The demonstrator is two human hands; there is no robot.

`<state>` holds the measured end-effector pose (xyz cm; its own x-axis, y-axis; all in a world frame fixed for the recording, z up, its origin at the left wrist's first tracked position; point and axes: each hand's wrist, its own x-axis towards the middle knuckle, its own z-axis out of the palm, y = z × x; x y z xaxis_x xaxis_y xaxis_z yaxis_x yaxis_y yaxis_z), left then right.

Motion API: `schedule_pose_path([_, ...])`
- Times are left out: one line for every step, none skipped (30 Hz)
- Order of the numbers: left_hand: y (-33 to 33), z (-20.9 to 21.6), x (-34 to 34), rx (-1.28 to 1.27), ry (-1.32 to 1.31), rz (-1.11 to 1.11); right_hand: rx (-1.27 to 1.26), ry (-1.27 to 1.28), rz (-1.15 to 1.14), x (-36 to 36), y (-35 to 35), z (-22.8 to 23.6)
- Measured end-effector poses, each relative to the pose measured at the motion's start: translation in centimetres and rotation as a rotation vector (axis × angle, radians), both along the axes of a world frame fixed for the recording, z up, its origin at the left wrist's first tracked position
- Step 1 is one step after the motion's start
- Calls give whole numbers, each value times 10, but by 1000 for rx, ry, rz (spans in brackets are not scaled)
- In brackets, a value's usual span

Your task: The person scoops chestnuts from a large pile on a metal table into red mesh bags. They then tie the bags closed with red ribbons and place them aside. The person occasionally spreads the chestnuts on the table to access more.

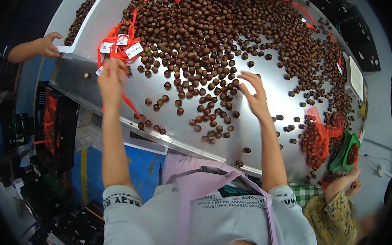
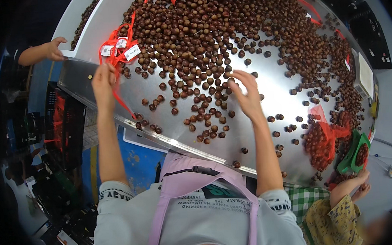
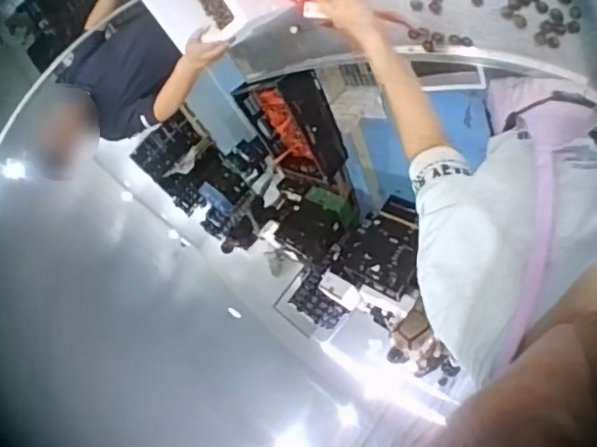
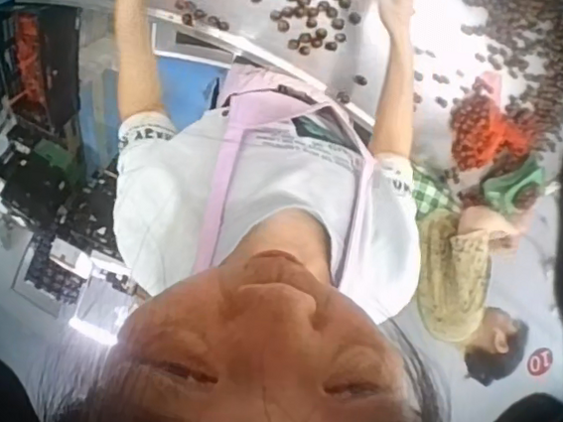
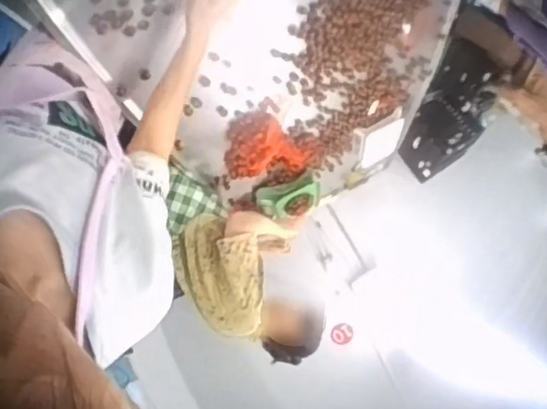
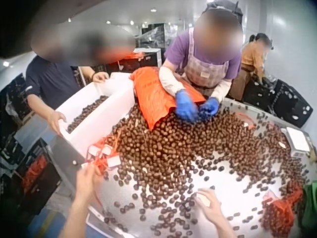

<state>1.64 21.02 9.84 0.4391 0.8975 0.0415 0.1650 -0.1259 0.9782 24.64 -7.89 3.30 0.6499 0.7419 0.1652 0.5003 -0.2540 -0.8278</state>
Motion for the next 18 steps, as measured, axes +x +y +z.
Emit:
schedule_pose_path([27,-5,-2,99,33,19,-41,-135,66,-1,27,-7])
schedule_pose_path([55,-9,-7,197,84,-15,-81,-232,79,-2,51,-14])
schedule_pose_path([86,-21,-15,290,198,12,-119,-331,91,-5,72,-25])
schedule_pose_path([95,-18,-11,371,364,65,-178,-410,88,-11,88,-34])
schedule_pose_path([103,-14,-6,455,528,114,-237,-489,82,-14,98,-42])
schedule_pose_path([119,-24,-11,528,619,96,-307,-570,104,-16,103,-52])
schedule_pose_path([140,-42,-25,598,718,85,-331,-633,138,-20,104,-52])
schedule_pose_path([154,-54,-32,666,814,67,-340,-626,122,-21,100,-59])
schedule_pose_path([151,-59,-28,767,793,135,-356,-621,102,-19,92,-66])
schedule_pose_path([136,-62,-22,866,770,203,-397,-641,49,-19,80,-64])
schedule_pose_path([121,-62,-18,966,751,273,-476,-646,21,-20,67,-63])
schedule_pose_path([110,-62,-11,953,691,139,-528,-617,-27,-21,53,-61])
schedule_pose_path([96,-67,-4,992,602,49,-575,-588,-71,-22,41,-59])
schedule_pose_path([83,-77,10,1027,498,-51,-642,-580,-123,-23,26,-61])
schedule_pose_path([71,-83,20,969,453,-159,-700,-570,-162,-23,14,-63])
schedule_pose_path([55,-91,31,920,429,-232,-740,-537,-209,-22,0,-65])
schedule_pose_path([43,-99,41,932,479,-318,-796,-506,-252,-21,-9,-61])
schedule_pose_path([33,-103,53,929,573,-411,-814,-498,-295,-20,-19,-62])
